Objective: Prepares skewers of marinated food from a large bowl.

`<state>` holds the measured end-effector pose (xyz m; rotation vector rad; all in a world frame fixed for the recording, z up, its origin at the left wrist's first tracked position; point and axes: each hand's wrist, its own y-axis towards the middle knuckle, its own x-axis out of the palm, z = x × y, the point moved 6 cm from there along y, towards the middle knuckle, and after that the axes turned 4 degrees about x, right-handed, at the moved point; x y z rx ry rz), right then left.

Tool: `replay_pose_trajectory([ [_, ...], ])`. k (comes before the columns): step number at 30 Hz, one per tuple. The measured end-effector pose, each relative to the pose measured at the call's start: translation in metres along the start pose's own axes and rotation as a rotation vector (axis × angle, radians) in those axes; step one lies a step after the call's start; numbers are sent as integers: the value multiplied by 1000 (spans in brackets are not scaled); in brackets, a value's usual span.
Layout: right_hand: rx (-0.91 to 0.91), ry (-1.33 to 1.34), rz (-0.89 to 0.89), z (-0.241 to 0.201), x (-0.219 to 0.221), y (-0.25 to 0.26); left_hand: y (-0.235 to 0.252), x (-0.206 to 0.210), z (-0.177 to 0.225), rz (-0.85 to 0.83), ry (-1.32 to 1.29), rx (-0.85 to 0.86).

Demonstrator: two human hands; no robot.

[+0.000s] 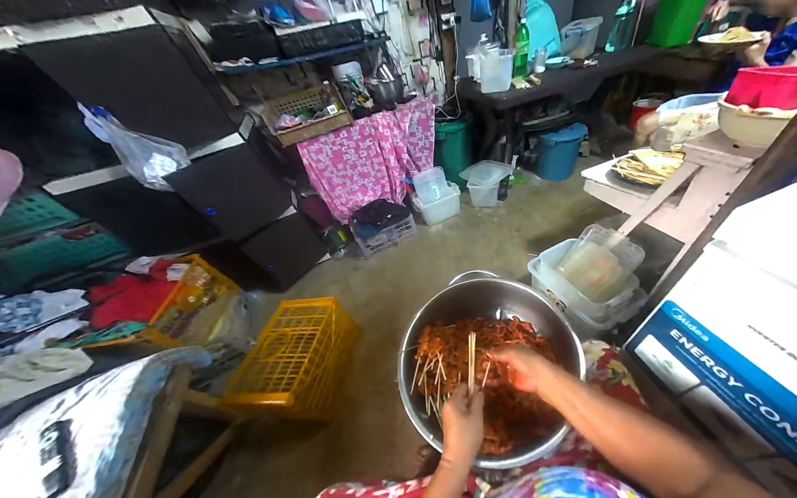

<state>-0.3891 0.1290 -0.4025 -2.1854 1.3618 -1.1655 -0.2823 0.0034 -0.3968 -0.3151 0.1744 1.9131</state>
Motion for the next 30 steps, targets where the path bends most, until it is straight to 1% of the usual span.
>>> replay_pose_trajectory([
  [2,33,-65,-16,8,4,-2,1,-1,-2,11,8,5],
  [4,28,-156,-40,10,6,-3,3,-2,-3,17,21,9],
  [5,-5,-224,-60,8,5,-2,4,-3,-3,27,29,13],
  [8,-190,-445,-83,-9,-10,6,6,-8,-4,99,10,12],
  [9,-236,-428,-56,-15,-17,8,6,-9,-6,111,-13,7],
  [11,-269,-224,24,-23,-27,9,6,-9,-6,101,-36,10],
  [13,-272,15,84,-27,-29,7,6,-6,-3,41,-32,21],
  [14,-279,76,99,-28,-29,7,5,-4,-1,2,-25,18],
  [15,-292,89,118,-29,-30,7,5,-2,0,-27,-17,8],
  [17,-327,8,160,-29,-32,9,5,-1,0,-59,-4,-4],
  [19,-367,-92,167,-29,-33,9,5,-1,-1,-89,9,-9],
  [22,-391,-167,158,-31,-31,6,5,1,-2,-114,29,-11],
  [26,-369,-212,150,-31,-28,4,5,0,-1,-107,16,-21],
  [30,-291,-130,157,-26,-27,5,5,0,1,-97,-2,-16],
])
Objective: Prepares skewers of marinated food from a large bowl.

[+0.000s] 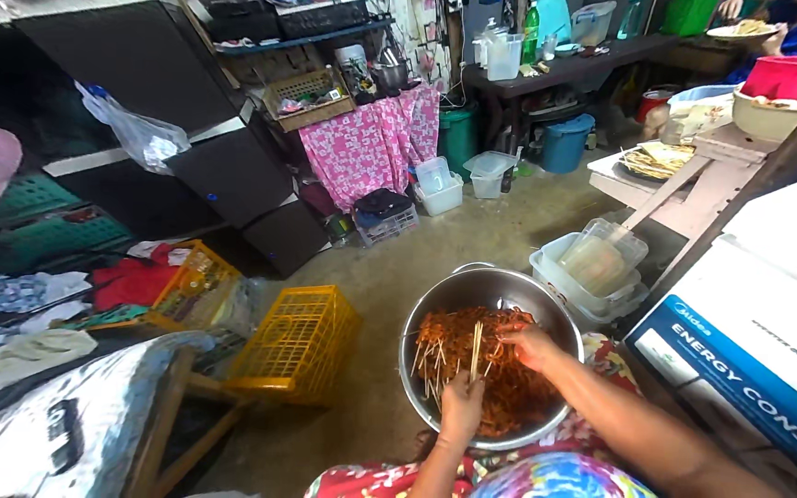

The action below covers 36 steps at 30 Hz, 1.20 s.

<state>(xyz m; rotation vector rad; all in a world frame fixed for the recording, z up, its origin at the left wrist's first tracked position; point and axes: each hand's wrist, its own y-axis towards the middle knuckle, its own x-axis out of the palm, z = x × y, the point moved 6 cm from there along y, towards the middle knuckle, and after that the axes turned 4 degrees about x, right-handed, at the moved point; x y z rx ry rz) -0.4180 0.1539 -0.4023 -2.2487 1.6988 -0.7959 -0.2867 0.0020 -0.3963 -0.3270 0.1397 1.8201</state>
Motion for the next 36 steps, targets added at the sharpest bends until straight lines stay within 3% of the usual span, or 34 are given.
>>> replay_pose_trajectory([
  [12,76,-6,-61,5,12,-14,0,-1,-4,33,-2,5],
  [19,224,108,-144,15,14,-12,0,0,-4,33,-2,26],
  [24,261,7,-209,19,20,-18,0,0,-5,41,-4,12],
  [27,174,-178,-285,16,18,-16,0,-3,-6,101,-67,-2],
  [29,94,-275,-244,10,12,-11,0,-7,-7,190,-127,-5],
  [32,56,-85,-96,2,3,-5,0,-10,-11,234,-182,-16],
  [36,44,200,-17,-2,-2,0,1,-1,-8,78,-151,14],
])
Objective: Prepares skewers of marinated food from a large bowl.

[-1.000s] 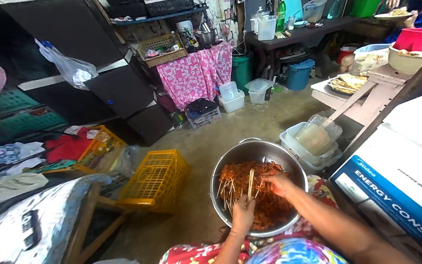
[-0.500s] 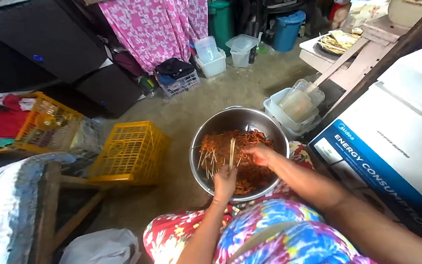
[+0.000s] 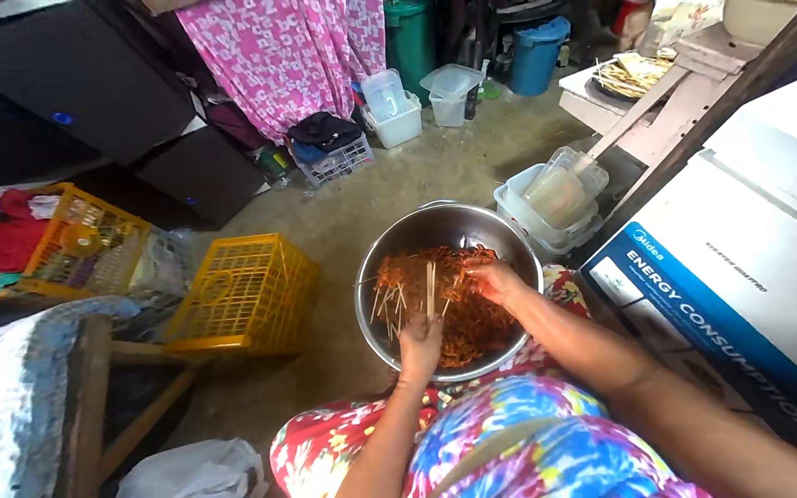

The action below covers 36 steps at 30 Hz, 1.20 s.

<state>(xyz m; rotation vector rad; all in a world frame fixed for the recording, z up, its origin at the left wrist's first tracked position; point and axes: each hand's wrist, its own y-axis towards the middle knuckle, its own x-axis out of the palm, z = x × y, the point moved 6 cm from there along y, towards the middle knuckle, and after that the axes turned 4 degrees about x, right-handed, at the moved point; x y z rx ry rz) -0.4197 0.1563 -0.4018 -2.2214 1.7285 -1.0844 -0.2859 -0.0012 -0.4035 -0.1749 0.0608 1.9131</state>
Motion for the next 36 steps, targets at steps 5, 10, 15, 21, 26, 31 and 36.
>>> replay_pose_trajectory([
  [5,-20,-62,-14,2,0,2,-1,2,1,-41,13,15],
  [10,-29,-104,-35,1,3,-1,-1,1,1,-47,19,19],
  [15,18,-166,-63,4,8,-7,-1,1,3,-46,33,15],
  [21,93,-225,-88,11,11,-11,-1,1,2,-42,29,12],
  [26,158,-157,-124,19,10,-8,-1,1,2,-36,29,14],
  [31,195,-187,-137,27,19,-17,0,2,1,-35,36,8],
  [36,158,-396,-253,33,26,-20,-1,0,3,14,21,5],
])
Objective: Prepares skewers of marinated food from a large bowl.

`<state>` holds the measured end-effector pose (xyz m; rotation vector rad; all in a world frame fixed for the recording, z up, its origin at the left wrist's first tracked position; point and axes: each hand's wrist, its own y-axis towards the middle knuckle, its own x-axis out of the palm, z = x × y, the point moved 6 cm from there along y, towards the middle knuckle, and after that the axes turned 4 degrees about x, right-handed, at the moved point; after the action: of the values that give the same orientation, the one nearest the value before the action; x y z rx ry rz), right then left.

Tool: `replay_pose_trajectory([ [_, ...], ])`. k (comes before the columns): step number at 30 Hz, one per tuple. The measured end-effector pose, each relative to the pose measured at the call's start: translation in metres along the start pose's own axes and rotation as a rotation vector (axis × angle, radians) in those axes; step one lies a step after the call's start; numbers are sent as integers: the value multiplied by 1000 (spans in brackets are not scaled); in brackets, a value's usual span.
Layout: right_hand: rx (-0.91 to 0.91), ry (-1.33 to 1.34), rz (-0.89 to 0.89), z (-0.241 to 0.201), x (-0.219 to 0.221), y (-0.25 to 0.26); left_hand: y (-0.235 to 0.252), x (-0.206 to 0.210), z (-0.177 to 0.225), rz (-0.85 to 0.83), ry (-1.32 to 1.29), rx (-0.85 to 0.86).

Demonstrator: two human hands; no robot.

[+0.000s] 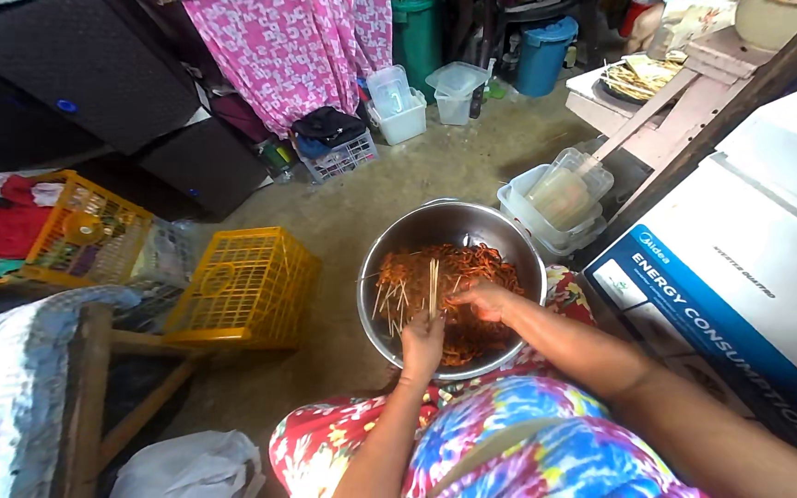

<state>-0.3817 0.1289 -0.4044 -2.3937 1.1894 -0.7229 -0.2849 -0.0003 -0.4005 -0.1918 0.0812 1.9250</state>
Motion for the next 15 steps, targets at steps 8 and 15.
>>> replay_pose_trajectory([
  [8,-144,256,181,-22,-38,4,0,-5,-3,60,-59,-10],
  [15,-193,308,251,-24,-40,6,0,2,-2,-51,-1,-2],
])
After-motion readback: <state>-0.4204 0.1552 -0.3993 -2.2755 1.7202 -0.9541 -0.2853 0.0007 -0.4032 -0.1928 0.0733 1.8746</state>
